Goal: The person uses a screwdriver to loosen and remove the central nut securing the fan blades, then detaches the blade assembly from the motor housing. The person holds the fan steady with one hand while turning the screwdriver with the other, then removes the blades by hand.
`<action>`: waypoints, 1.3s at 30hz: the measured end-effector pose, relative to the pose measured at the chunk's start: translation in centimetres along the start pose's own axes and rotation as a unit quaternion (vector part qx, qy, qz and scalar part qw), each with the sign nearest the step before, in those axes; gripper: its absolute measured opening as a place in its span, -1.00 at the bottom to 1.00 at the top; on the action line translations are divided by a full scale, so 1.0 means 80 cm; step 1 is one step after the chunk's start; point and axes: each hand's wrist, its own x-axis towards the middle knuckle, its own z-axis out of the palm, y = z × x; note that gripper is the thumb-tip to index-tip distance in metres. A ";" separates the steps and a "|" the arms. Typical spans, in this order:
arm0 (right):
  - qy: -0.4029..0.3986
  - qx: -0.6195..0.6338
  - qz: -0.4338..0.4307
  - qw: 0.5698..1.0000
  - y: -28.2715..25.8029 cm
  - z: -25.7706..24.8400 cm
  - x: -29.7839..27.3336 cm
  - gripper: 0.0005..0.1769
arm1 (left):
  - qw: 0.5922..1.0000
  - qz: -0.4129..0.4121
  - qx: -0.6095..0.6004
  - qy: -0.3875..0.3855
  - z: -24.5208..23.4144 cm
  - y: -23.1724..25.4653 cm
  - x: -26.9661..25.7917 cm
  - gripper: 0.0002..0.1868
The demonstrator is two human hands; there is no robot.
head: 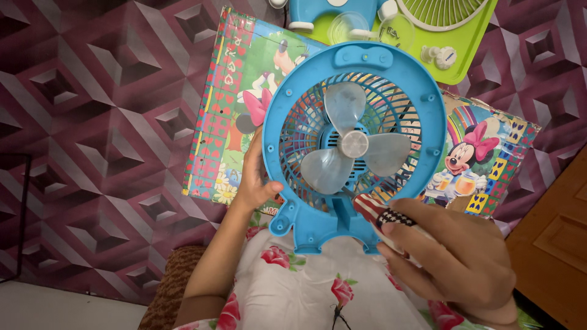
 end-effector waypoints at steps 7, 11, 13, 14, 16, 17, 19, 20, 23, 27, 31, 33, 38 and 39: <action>-0.023 -0.001 0.007 1.000 0.000 0.000 0.010 -0.68 | 1.000 -0.011 -0.021 -0.004 0.001 0.001 0.000 0.28; -0.021 0.000 -0.038 0.999 0.004 0.005 0.017 -0.70 | 1.000 -0.002 -0.010 -0.005 0.000 0.001 0.001 0.27; -0.020 0.009 -0.059 0.998 0.006 0.006 0.021 -0.72 | 1.000 -0.001 -0.009 -0.006 0.000 0.000 0.002 0.27; -0.032 0.013 -0.064 0.997 0.007 0.005 0.023 -0.72 | 1.000 -0.001 -0.007 -0.005 0.000 0.000 0.002 0.27; -0.057 0.020 -0.074 0.995 0.008 0.003 0.028 -0.74 | 1.000 -0.001 -0.003 -0.004 0.000 0.001 0.002 0.27; -0.076 0.025 -0.084 0.993 0.009 0.001 0.031 -0.71 | 1.000 0.001 0.000 -0.004 0.000 0.001 0.002 0.27; -0.114 0.034 -0.104 0.987 0.012 -0.002 0.036 -0.66 | 1.000 0.004 0.007 -0.004 0.000 0.002 0.003 0.27; -0.133 0.034 -0.108 0.985 0.013 -0.004 0.038 -0.62 | 1.000 0.000 0.003 -0.004 0.000 0.002 0.003 0.27; -0.178 0.033 -0.115 0.977 0.014 -0.009 0.043 -0.53 | 1.000 -0.006 -0.007 -0.006 0.001 0.004 0.003 0.29; -0.214 0.023 -0.110 0.970 0.011 -0.019 0.051 -0.47 | 1.000 0.000 -0.010 -0.009 0.001 0.003 0.004 0.31; -0.233 0.027 -0.094 0.967 0.009 -0.023 0.060 -0.51 | 1.000 0.012 0.000 -0.010 0.002 0.001 0.005 0.28; -0.217 0.026 -0.123 0.968 0.008 -0.021 0.061 -0.50 | 1.000 0.019 -0.013 -0.013 0.003 0.000 0.008 0.28; -0.139 -0.030 -0.081 0.987 -0.009 -0.014 0.048 -0.72 | 0.999 0.040 -0.014 -0.012 0.006 0.000 0.011 0.28; -0.139 -0.065 -0.051 0.987 -0.012 -0.009 0.045 -0.70 | 0.999 0.043 -0.014 -0.010 0.007 0.000 0.012 0.27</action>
